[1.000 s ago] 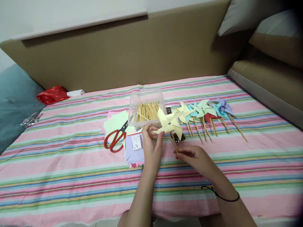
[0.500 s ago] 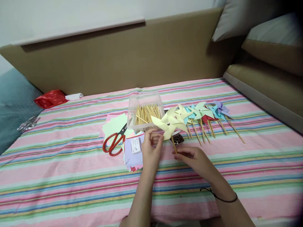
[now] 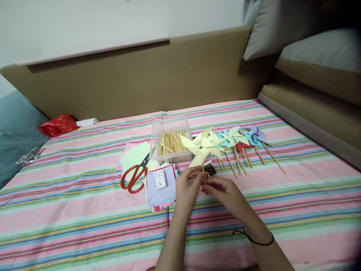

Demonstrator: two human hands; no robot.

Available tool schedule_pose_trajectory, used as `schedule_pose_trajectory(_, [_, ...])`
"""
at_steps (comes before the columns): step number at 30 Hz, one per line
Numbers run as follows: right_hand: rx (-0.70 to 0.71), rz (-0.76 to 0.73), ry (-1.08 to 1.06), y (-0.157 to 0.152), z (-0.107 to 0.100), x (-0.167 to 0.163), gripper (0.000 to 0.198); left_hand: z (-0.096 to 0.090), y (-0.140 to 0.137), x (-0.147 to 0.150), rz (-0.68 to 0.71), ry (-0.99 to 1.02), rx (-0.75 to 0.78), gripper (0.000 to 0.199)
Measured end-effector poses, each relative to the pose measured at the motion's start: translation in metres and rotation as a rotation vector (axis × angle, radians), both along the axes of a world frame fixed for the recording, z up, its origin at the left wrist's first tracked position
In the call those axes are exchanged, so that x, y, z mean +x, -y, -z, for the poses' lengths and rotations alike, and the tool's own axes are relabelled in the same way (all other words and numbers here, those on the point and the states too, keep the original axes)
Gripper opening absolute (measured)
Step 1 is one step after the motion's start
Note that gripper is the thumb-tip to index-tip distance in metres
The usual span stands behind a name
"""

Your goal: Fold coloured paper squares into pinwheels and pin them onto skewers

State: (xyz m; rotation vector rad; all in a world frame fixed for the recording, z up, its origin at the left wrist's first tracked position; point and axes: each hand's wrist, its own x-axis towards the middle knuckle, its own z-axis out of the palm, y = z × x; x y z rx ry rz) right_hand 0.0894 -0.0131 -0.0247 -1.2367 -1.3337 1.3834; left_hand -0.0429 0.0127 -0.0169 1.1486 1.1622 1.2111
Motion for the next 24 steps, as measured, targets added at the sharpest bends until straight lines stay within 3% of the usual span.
schedule_pose_trajectory(8, [0.010,0.119,-0.016,-0.002,-0.001,-0.004,0.023,-0.004,-0.001,-0.004,-0.071,0.043,0.085,0.019])
schedule_pose_trajectory(14, [0.067,0.582,-0.002,-0.012,-0.005,0.026,0.031,-0.004,-0.001,-0.006,-0.007,0.039,0.075,0.026])
schedule_pose_trajectory(19, [0.127,0.997,0.086,-0.024,0.010,0.072,0.034,-0.001,-0.001,-0.009,0.035,-0.051,0.059,0.024])
schedule_pose_trajectory(24, [0.056,1.159,0.213,-0.028,0.030,0.112,0.037,0.001,0.000,-0.012,0.058,-0.136,0.087,0.030])
